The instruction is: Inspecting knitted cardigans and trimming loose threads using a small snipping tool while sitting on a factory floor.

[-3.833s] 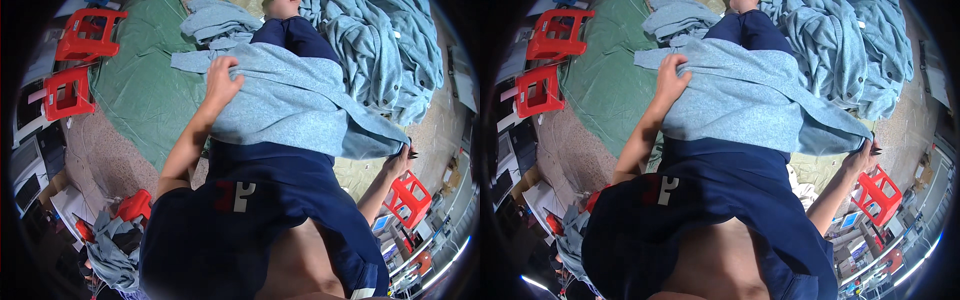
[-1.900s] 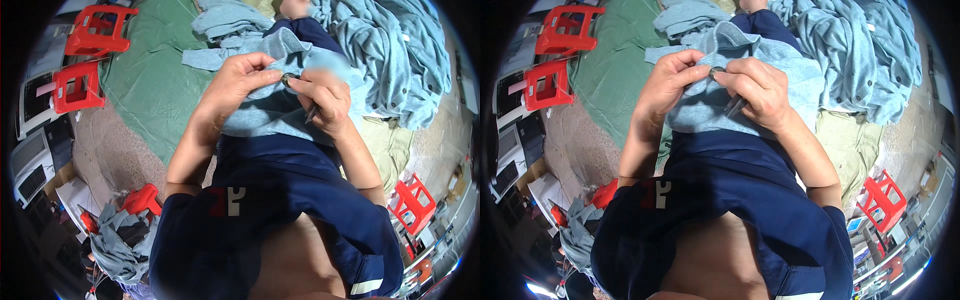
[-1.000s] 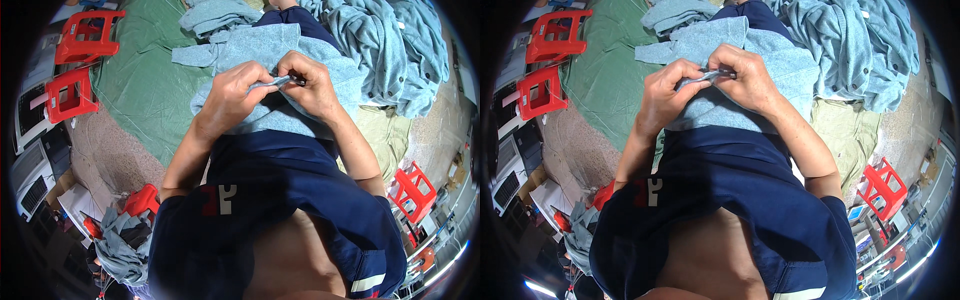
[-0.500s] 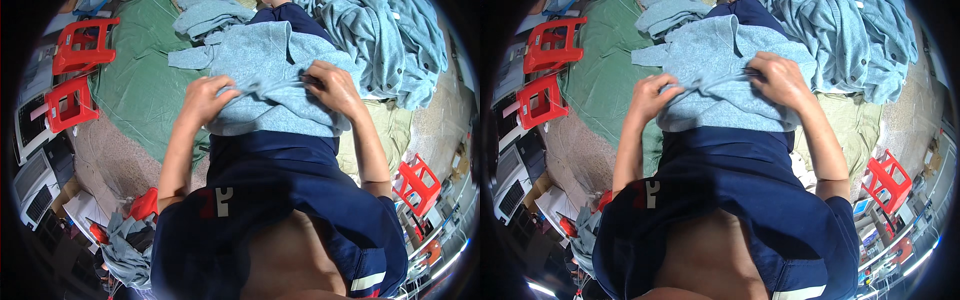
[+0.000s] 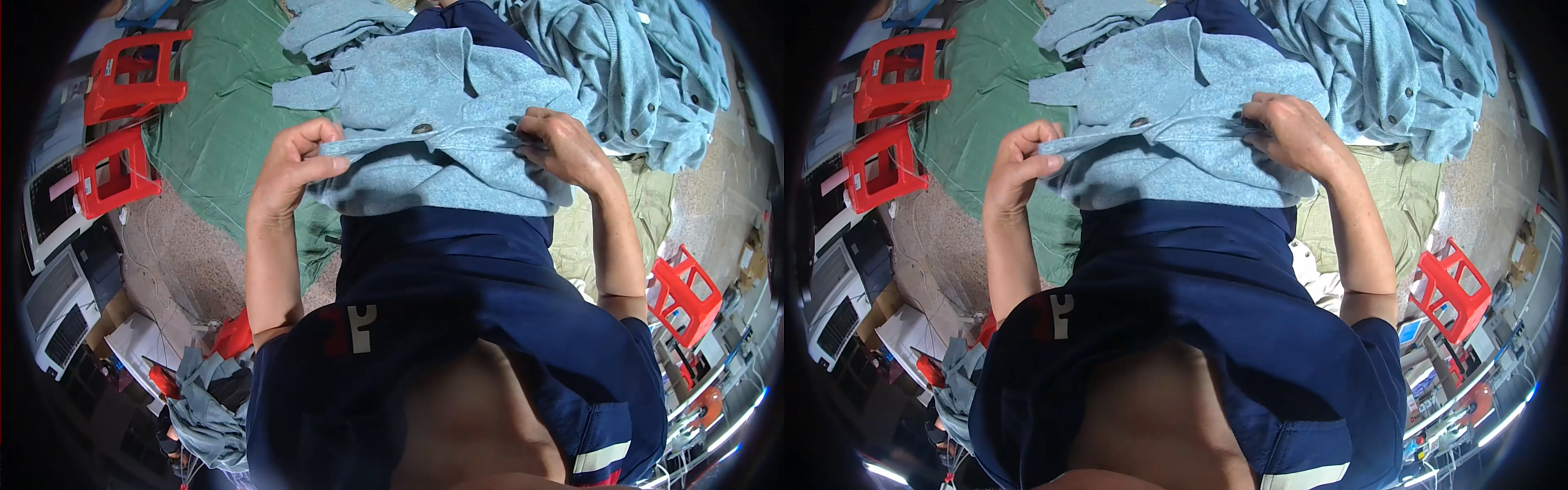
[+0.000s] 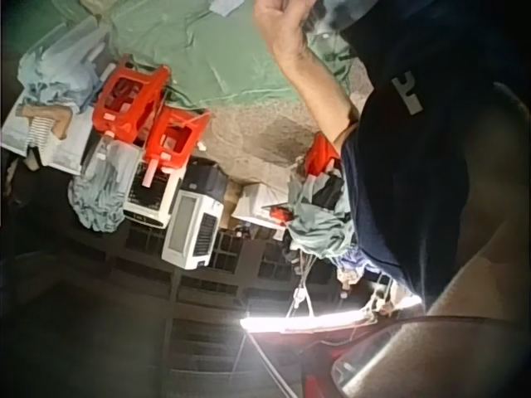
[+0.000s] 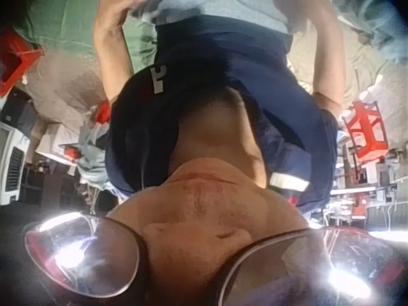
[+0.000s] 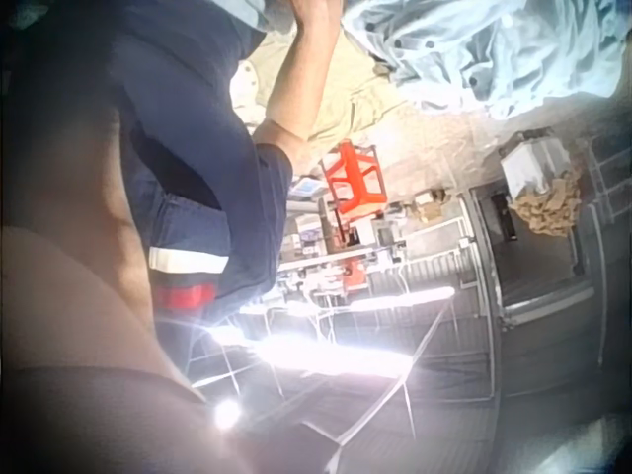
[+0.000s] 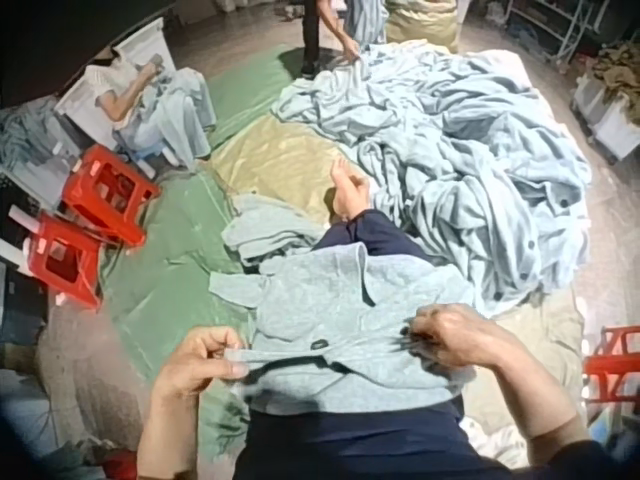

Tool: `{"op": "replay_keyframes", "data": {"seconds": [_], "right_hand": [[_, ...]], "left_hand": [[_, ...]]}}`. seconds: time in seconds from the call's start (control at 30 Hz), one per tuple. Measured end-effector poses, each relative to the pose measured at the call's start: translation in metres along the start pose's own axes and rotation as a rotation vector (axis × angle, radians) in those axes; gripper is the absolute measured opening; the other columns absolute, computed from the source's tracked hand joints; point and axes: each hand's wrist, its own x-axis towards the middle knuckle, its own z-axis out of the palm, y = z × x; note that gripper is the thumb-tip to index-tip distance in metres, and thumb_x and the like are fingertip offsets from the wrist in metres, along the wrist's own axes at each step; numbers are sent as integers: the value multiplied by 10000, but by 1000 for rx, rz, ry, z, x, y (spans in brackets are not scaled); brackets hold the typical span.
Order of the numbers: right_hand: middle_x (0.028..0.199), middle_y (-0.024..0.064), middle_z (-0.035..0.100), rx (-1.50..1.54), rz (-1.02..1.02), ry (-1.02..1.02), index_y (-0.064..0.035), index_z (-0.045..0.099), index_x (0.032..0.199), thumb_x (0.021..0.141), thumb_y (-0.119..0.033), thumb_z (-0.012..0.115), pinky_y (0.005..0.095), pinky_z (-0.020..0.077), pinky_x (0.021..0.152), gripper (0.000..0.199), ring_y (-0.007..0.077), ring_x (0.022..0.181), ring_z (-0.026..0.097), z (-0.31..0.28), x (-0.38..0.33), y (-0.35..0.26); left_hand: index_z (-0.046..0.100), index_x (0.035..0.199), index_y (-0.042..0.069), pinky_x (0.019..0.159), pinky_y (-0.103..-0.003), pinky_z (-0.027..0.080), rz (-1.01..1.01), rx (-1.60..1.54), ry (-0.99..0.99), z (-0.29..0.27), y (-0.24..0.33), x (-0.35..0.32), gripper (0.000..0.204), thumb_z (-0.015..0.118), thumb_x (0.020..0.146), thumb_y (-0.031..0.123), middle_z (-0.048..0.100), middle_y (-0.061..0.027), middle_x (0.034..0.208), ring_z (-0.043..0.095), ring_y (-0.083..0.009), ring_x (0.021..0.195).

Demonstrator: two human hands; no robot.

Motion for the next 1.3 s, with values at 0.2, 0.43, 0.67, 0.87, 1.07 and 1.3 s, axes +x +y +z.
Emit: {"op": "replay_keyframes", "data": {"seconds": [0.2,0.43,0.67,0.87,1.07,1.3], "right_hand": [[796,112,624,45,141,154,-50,596,931,731,-58,658,389,463,646,209,318,730,619,-10,-2,-13],[824,82,641,176,-121,249,-61,626,933,709,-10,650,329,490,608,232,264,691,637,11,0,-12],[824,65,611,-34,-734,658,-44,641,885,725,-140,619,270,492,501,188,181,616,624,2,19,-63],[795,53,582,-15,-602,689,-53,597,793,710,-96,655,265,472,464,110,161,563,590,24,28,-71],[879,66,579,147,-560,638,-59,577,811,735,-89,698,273,465,467,147,173,593,594,31,32,-72],[816,41,569,489,-236,424,-68,564,899,675,29,698,293,448,540,279,165,628,563,30,39,-72]], "left_hand": [[553,707,54,598,-221,308,81,-73,-50,-7,6,0,199,741,687,116,513,17,718,440,-70,647],[603,790,29,621,-211,355,76,-113,-54,-6,5,-1,159,731,731,102,561,11,769,489,-71,680],[633,998,24,707,-185,423,166,-70,-79,59,36,15,166,662,856,108,611,29,886,534,-37,785],[605,1021,-13,768,-206,438,115,57,-87,82,39,18,186,656,867,80,588,23,924,518,-42,878],[607,919,2,699,-276,497,587,531,-17,82,28,19,245,755,726,27,634,-56,882,624,-150,815],[593,856,23,628,-304,497,749,803,61,84,35,15,192,728,719,27,623,-90,841,626,-247,752]]}}
